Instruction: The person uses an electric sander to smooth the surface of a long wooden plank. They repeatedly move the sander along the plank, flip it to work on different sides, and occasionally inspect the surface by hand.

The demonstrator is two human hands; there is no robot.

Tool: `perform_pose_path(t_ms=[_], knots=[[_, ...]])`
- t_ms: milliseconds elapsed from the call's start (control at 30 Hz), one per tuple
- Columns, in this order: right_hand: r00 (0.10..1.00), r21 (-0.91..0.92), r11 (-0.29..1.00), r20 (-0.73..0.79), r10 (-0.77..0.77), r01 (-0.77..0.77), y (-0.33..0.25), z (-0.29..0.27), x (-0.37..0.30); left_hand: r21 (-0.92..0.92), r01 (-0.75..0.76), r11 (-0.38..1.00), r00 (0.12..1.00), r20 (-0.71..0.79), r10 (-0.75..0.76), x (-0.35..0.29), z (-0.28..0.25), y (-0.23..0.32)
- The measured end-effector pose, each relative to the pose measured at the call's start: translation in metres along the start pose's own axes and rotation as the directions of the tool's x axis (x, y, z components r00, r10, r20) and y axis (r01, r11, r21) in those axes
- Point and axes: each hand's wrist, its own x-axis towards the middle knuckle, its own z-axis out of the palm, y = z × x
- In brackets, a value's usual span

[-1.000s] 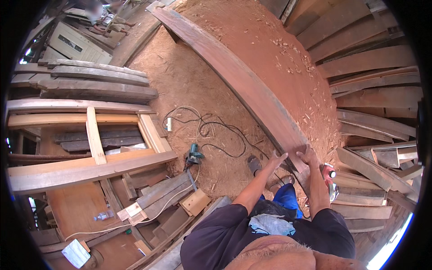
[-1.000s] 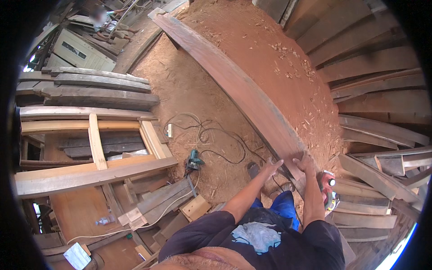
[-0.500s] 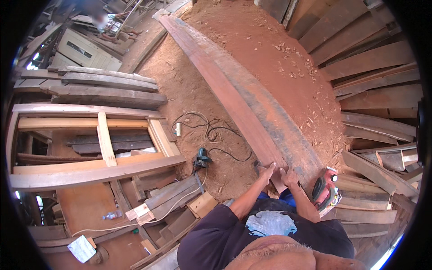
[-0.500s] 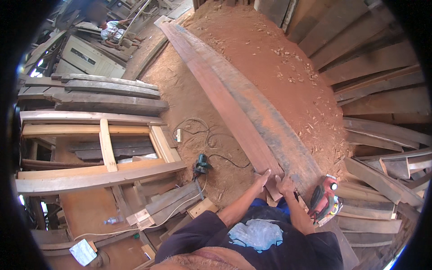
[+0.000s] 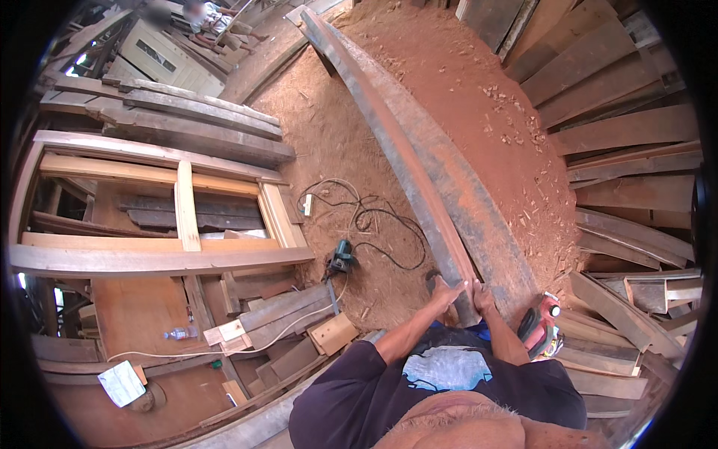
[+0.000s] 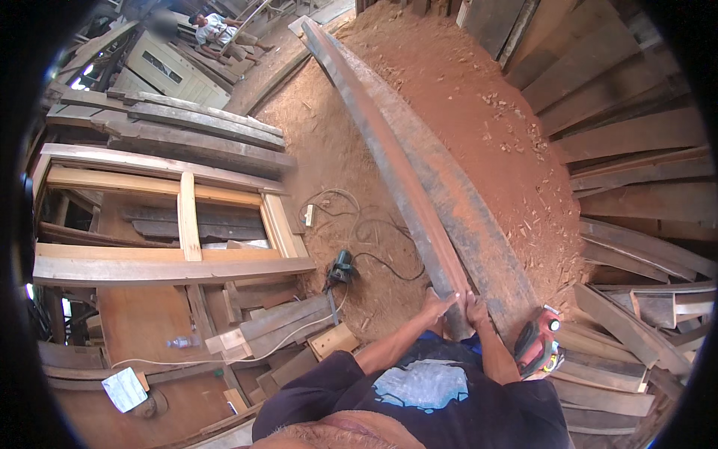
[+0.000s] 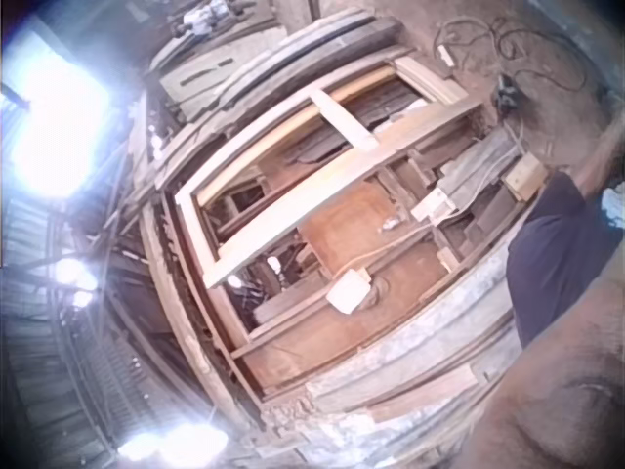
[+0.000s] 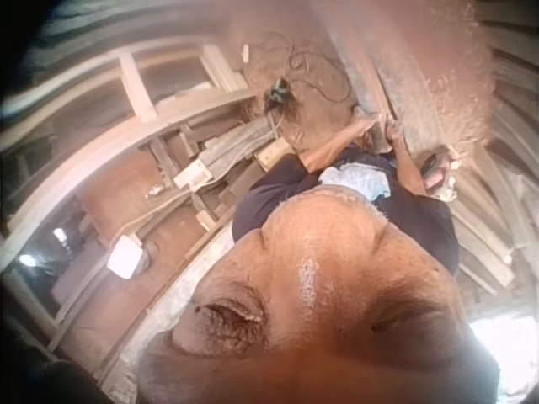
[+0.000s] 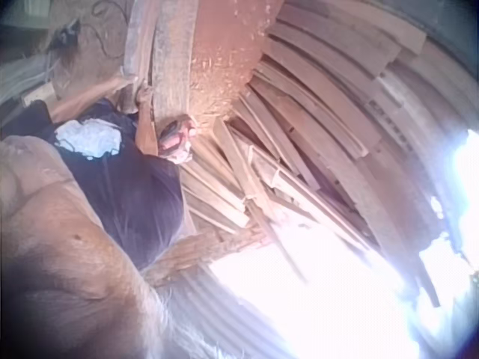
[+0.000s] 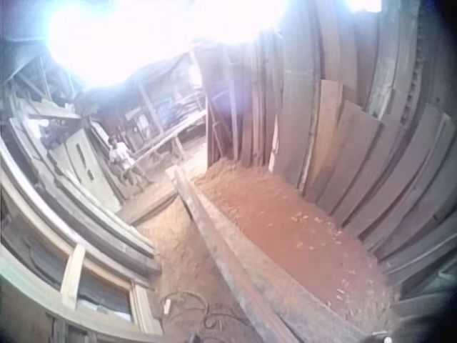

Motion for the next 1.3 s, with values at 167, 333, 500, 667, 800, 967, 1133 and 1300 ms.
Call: perform_pose_path(t_ms=[167, 333, 500, 667, 800, 967, 1133, 1300], knots=[[0.996, 0.113, 0.993, -0.085, -0.022, 0.032, -0.014, -0.002, -0.013, 0.129, -0.034, 0.991, 0.997, -0.059, 0.042, 0.008, 0.003, 0.001], [0.995, 0.044, 0.999, -0.097, 0.001, 0.004, 0.027, 0.013, 0.004, 0.084, -0.326, 0.942, 0.944, -0.018, 0.329, 0.035, 0.008, -0.018], [0.998, -0.232, 0.971, 0.013, -0.061, 0.062, -0.034, -0.013, -0.068, 0.307, -0.132, 0.942, 0.984, 0.154, 0.087, 0.019, 0.007, 0.021], [0.982, -0.466, 0.876, -0.073, -0.175, 0.121, -0.044, 0.011, -0.082, 0.241, -0.201, 0.950, 0.961, 0.235, 0.143, 0.009, -0.016, 0.026], [0.984, -0.466, 0.884, -0.132, -0.120, 0.045, -0.055, 0.009, -0.086, 0.176, -0.188, 0.966, 0.945, 0.301, 0.129, -0.004, -0.026, 0.046], [0.982, -0.497, 0.865, -0.121, -0.144, 0.065, -0.055, 0.011, -0.084, 0.004, -0.090, 0.996, 0.858, 0.508, 0.075, 0.021, -0.037, 0.027], [0.987, -0.495, 0.869, -0.134, -0.089, 0.011, -0.057, 0.008, -0.084, 0.065, -0.172, 0.983, 0.834, 0.540, 0.111, 0.044, -0.046, 0.006], [0.990, -0.505, 0.861, -0.083, -0.111, 0.054, -0.059, 0.009, -0.083, 0.477, -0.520, 0.709, 0.850, 0.372, 0.374, 0.098, -0.069, -0.070]])
